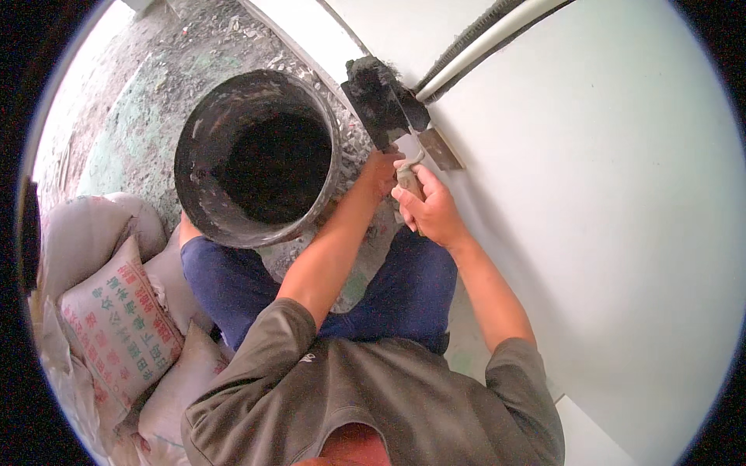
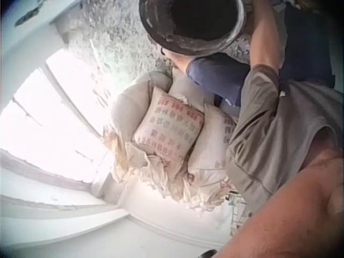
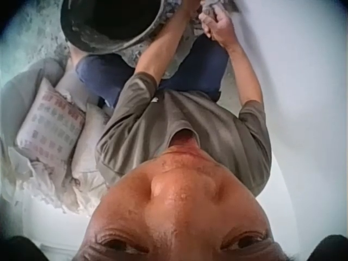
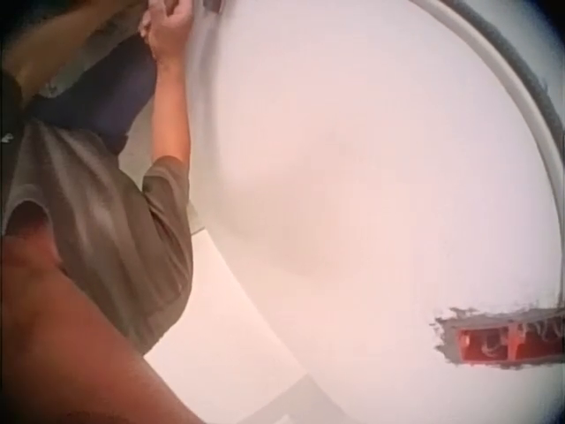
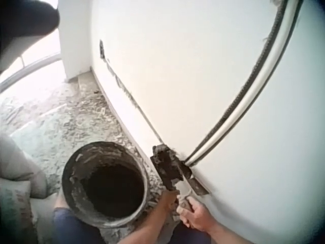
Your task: Apply plaster or cement mix to a hole in a wall near electrical conduits using a trowel.
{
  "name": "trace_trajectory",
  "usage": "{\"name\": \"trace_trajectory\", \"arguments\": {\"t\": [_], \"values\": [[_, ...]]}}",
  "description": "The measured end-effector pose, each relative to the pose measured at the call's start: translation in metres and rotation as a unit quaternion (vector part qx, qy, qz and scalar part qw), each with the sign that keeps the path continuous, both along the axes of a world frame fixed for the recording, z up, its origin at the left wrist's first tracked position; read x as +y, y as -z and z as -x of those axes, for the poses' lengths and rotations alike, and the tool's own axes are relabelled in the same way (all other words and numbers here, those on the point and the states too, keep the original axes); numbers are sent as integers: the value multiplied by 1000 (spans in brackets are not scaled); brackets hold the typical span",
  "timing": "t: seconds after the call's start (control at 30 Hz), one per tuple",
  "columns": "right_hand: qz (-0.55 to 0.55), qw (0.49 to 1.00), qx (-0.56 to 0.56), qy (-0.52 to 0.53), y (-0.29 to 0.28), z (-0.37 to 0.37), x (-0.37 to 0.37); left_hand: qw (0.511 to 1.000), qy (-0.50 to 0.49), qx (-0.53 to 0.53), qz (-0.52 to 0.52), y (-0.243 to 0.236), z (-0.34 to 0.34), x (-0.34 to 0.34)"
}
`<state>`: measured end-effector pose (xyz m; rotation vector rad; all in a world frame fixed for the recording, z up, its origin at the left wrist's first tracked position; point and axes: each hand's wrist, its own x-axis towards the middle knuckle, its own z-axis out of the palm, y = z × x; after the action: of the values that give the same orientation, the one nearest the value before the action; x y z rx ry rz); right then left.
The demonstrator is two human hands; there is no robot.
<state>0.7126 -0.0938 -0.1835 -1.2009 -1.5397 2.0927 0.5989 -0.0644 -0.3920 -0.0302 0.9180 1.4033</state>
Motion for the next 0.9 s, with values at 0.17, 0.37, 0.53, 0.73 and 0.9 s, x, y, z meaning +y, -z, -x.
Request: {"name": "trace_trajectory", "arguments": {"t": [0.17, 0.37, 0.53, 0.73, 0.9], "values": [[-71, 996, -26, -52, -10, 18, 13, 995, -23, -91, 20, -12, 8, -2], [-68, 995, 4, -78, -6, 59, 29, 984, 49, -97, -139, -31, 9, 5], [-81, 996, -10, -30, 16, 44, 13, 950, 44, 30, -307, 3, 19, -11], [-127, 991, -39, -6, 20, 24, 24, 993, 16, 66, -101, -26, 16, -9], [-174, 983, -57, -4, 25, 11, 23, 989, -45, 111, -86, -26, 7, -7]]}}
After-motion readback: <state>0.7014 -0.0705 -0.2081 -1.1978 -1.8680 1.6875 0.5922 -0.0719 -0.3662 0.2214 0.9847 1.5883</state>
